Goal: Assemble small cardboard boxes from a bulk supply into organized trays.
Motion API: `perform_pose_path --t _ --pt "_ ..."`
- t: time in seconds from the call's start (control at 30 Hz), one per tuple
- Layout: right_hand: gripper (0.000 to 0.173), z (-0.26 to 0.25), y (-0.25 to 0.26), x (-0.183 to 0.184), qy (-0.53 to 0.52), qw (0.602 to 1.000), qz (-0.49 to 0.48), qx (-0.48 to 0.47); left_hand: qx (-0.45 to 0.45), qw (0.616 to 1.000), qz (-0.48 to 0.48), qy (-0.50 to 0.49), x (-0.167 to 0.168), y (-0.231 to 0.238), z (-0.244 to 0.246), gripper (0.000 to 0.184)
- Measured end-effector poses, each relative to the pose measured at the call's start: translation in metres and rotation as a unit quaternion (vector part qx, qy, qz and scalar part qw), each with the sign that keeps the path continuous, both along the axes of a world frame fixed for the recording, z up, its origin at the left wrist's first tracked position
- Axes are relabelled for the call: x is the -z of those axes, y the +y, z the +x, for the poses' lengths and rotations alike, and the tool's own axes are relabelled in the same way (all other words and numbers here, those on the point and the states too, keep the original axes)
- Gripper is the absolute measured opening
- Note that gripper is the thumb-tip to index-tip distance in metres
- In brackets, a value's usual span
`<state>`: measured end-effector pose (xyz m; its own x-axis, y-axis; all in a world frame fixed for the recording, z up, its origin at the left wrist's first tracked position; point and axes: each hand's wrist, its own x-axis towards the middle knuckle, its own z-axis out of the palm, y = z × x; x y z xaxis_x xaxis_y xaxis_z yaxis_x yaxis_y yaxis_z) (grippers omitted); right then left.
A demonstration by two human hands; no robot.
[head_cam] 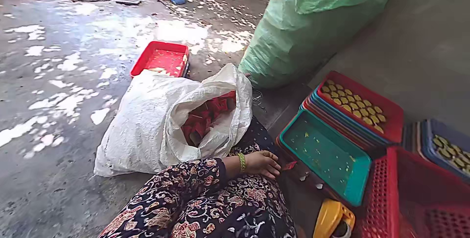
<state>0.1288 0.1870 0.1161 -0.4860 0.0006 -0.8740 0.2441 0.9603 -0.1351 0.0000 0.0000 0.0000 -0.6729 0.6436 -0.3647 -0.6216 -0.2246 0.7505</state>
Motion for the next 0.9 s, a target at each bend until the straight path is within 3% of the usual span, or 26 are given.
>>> perform_pose_path --t 0.07,0.17,0.2,0.23,0.27,0.33,0.4,0.57,0.7,0.8,0.9 --pt "0.044 0.032 0.037 0.074 0.225 0.974 -0.022 0.002 -0.005 1.0 -0.007 -0.007 -0.003 0.0 0.0 0.041" --pt "0.053 0.021 0.038 0.053 0.063 0.995 0.032 0.075 -0.005 1.0 -0.014 -0.01 0.001 0.003 -0.003 0.042" --pt "0.053 0.023 0.044 0.055 0.036 0.997 0.041 0.052 -0.002 1.0 -0.016 -0.011 0.002 0.005 -0.002 0.041" --pt "0.05 0.032 0.06 0.077 0.07 0.997 0.039 -0.014 -0.001 1.0 -0.018 -0.009 0.003 0.005 -0.003 0.039" --pt "0.04 0.049 0.092 0.138 0.265 0.961 -0.012 -0.078 -0.001 1.0 -0.021 -0.006 0.002 0.005 -0.005 0.037" --pt "0.037 0.035 0.101 0.175 0.184 0.983 0.009 -0.007 0.0 1.0 -0.025 -0.007 0.001 0.004 -0.005 0.034" --pt "0.033 0.018 0.092 0.167 0.171 0.982 0.05 0.058 -0.002 1.0 -0.026 -0.016 0.0 0.005 -0.005 0.031" --pt "0.037 -0.017 0.098 0.165 0.415 0.904 0.037 0.098 0.002 1.0 -0.021 -0.016 -0.001 0.006 -0.005 0.027" --pt "0.04 -0.068 0.1 0.167 0.518 0.85 0.054 0.082 0.021 0.999 -0.03 0.014 0.004 0.009 -0.004 0.028" --pt "0.043 -0.102 0.101 0.167 0.514 0.848 0.084 0.096 0.026 0.998 -0.05 0.038 0.006 0.012 -0.002 0.031" --pt "0.024 -0.117 0.102 0.168 0.503 0.851 0.082 0.125 0.03 0.996 -0.07 0.053 0.001 0.012 0.001 0.031"
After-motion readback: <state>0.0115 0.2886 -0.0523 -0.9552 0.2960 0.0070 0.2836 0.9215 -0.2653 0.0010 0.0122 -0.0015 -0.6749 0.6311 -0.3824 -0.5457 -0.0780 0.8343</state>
